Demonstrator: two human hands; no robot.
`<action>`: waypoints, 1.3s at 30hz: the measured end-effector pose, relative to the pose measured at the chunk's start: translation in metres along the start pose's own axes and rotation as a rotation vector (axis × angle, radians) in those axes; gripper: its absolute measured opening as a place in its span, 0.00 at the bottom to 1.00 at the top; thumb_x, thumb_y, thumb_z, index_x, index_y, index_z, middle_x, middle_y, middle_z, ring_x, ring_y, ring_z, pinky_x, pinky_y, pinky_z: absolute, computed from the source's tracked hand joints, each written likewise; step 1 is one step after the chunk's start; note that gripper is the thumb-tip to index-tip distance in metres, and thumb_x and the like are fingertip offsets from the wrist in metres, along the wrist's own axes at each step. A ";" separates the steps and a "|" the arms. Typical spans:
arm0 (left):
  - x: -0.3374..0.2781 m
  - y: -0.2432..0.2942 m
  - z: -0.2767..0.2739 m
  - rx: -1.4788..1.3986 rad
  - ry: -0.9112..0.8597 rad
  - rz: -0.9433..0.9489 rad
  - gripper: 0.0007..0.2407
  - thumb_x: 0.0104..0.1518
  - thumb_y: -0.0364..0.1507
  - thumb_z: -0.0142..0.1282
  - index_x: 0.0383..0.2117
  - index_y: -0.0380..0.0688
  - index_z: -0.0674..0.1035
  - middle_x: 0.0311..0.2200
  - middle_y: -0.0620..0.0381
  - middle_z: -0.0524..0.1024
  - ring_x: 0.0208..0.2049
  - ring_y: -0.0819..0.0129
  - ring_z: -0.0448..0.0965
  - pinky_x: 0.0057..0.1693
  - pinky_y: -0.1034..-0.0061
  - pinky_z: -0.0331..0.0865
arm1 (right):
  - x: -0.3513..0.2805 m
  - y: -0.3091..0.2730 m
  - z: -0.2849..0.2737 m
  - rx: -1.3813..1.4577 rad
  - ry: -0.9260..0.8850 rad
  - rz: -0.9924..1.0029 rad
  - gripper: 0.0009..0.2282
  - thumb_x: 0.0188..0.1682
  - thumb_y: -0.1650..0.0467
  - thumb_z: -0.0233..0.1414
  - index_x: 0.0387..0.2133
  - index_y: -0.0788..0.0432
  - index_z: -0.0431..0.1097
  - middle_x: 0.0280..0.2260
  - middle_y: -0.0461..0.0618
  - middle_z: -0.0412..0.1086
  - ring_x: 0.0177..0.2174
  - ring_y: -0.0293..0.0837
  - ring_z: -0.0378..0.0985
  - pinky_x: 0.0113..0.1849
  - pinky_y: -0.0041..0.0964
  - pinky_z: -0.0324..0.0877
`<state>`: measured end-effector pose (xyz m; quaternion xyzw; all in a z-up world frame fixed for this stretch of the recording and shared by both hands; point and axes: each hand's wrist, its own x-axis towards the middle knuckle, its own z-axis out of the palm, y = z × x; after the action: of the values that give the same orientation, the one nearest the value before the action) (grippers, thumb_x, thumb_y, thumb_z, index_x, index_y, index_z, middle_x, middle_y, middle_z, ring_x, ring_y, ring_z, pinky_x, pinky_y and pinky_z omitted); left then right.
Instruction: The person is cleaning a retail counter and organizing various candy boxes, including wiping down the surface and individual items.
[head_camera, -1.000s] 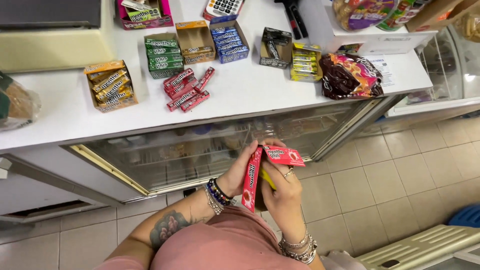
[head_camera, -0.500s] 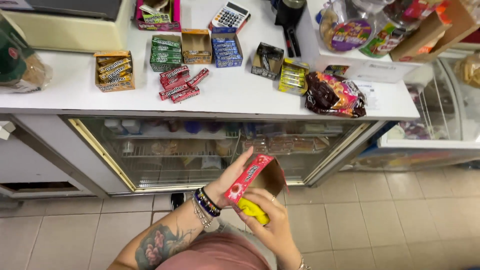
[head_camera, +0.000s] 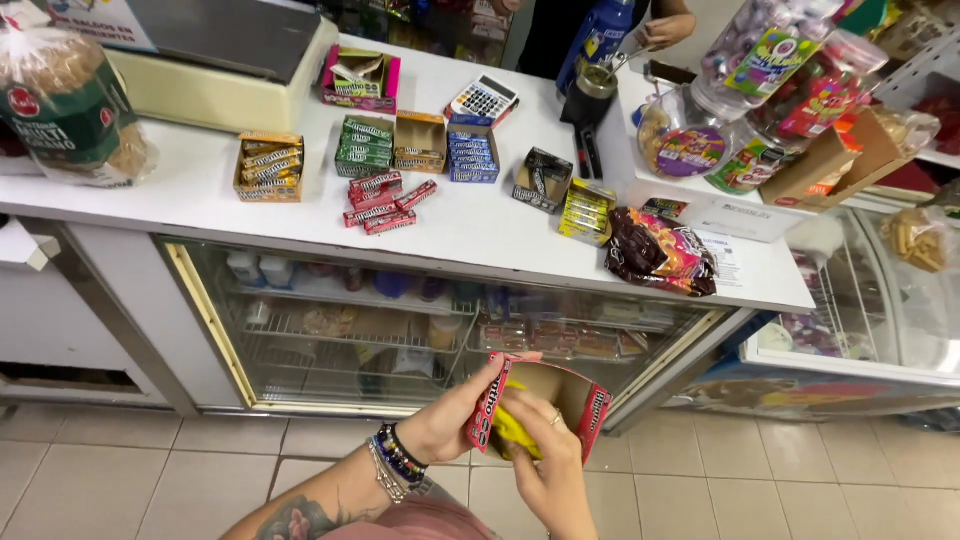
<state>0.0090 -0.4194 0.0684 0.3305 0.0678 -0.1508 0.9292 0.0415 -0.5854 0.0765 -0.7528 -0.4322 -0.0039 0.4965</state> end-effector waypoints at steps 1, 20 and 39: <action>-0.002 0.007 0.000 0.009 0.041 -0.058 0.28 0.61 0.55 0.37 0.66 0.65 0.69 0.37 0.47 0.82 0.33 0.61 0.83 0.36 0.68 0.77 | 0.002 -0.001 -0.002 -0.035 -0.087 -0.042 0.19 0.42 0.78 0.48 0.49 0.59 0.73 0.50 0.55 0.74 0.50 0.52 0.77 0.53 0.44 0.68; -0.032 0.083 -0.015 1.089 -0.347 0.415 0.41 0.59 0.62 0.21 0.72 0.46 0.37 0.76 0.50 0.28 0.76 0.56 0.24 0.74 0.55 0.26 | 0.008 0.044 0.052 0.934 0.275 0.231 0.21 0.43 0.77 0.59 0.53 0.68 0.70 0.57 0.59 0.64 0.51 0.50 0.72 0.48 0.44 0.72; -0.022 0.085 -0.060 0.099 -0.129 0.102 0.30 0.63 0.49 0.37 0.72 0.54 0.57 0.66 0.52 0.67 0.58 0.64 0.73 0.63 0.72 0.67 | 0.057 -0.013 0.062 -0.334 -0.340 -0.280 0.10 0.50 0.79 0.50 0.37 0.52 0.74 0.45 0.46 0.69 0.37 0.54 0.66 0.36 0.46 0.68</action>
<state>0.0145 -0.3136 0.0774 0.3689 -0.0164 -0.1276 0.9205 0.0425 -0.5002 0.0798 -0.7470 -0.6023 -0.0172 0.2808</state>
